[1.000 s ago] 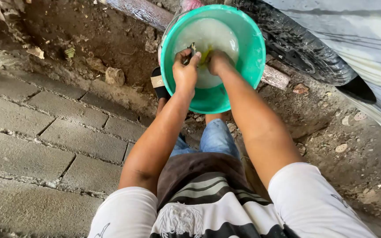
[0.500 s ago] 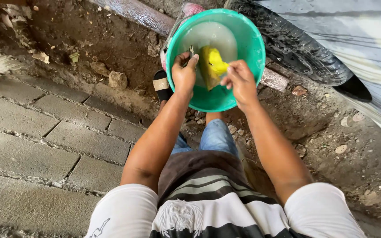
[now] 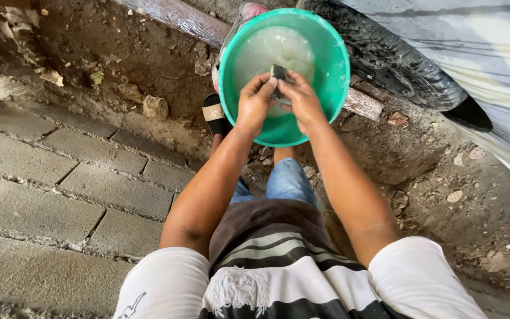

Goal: The person sands the side panel of a car door using a sanding block and sponge, then rinses the tools in a bucket of water. They continue sanding the door's edge and frame, repeatedly dipping the sponge and block into the water to clean them.

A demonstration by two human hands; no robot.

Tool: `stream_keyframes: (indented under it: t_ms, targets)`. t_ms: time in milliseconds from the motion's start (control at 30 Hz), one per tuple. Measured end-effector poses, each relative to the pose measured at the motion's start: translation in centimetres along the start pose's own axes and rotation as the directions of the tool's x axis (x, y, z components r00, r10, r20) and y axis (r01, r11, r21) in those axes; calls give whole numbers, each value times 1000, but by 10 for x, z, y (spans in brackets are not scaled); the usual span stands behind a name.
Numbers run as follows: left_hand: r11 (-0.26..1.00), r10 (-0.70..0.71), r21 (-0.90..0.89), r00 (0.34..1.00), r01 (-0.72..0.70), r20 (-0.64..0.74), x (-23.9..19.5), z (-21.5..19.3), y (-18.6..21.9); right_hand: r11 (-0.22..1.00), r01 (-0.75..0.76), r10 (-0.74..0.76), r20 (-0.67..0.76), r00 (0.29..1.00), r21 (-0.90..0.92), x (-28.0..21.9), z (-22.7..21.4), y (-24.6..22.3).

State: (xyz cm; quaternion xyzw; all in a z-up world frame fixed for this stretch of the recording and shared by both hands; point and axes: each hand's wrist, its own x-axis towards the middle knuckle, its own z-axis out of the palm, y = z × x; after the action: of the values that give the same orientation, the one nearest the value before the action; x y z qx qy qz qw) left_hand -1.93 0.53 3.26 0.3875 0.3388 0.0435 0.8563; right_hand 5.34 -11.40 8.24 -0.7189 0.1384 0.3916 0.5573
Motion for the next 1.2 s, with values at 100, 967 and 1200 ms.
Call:
stream_keyframes:
  t_ms: [100, 967, 1200]
  targets:
    - [991, -111, -67, 987, 119, 114, 3, 1, -6, 979, -35, 19, 80, 997, 201, 2, -5, 19]
    - [509, -47, 841, 969, -185, 242, 45, -4, 41, 984, 169, -157, -187, 970, 54, 1, -46, 12]
    - [-43, 475, 724, 623, -688, 621, -44, 11, 98, 984, 110, -88, -157, 984, 139, -4, -41, 7]
